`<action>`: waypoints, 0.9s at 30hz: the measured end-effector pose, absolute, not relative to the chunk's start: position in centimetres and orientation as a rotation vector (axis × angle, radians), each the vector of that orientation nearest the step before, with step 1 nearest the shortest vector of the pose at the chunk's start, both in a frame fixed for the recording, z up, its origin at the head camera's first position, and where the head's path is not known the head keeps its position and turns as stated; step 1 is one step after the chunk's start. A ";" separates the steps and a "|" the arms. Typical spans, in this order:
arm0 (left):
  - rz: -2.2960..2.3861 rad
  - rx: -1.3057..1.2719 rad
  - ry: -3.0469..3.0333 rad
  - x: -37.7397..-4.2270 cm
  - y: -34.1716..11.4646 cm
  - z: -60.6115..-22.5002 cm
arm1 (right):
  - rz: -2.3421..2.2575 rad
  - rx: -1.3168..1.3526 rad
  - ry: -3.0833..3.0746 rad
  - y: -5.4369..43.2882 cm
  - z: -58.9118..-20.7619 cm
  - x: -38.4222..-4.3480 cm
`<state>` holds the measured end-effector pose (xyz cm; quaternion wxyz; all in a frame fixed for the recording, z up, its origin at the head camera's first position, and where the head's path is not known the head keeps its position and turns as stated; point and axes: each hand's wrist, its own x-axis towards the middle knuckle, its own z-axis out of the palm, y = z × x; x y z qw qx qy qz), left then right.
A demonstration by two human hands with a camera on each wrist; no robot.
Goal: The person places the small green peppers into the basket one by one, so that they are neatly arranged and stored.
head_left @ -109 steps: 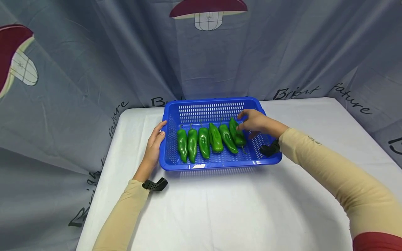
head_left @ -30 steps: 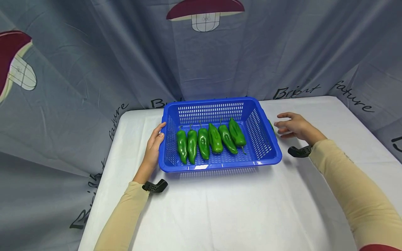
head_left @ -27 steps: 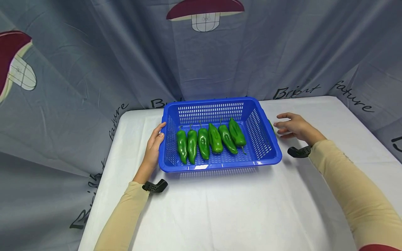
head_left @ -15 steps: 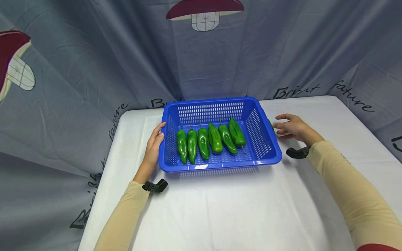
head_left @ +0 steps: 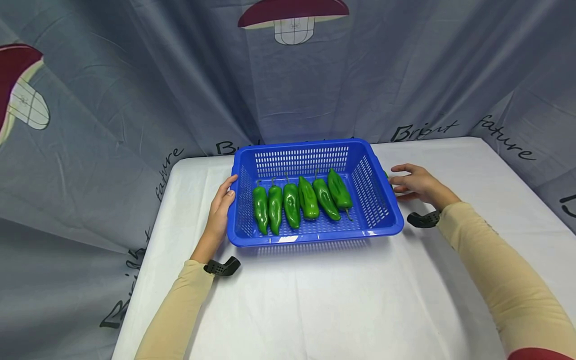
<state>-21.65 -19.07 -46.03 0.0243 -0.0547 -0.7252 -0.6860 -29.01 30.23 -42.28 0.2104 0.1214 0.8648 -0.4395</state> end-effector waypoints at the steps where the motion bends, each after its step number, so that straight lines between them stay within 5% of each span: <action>1: -2.124 -0.169 -2.242 -21.7 -19.1 -46.0 | -1.219 0.331 2.406 30.1 -42.3 -29.0; 27: -2.147 -0.145 -2.244 -21.7 -19.1 -45.9 | -1.171 0.268 2.456 28.6 -42.8 -29.3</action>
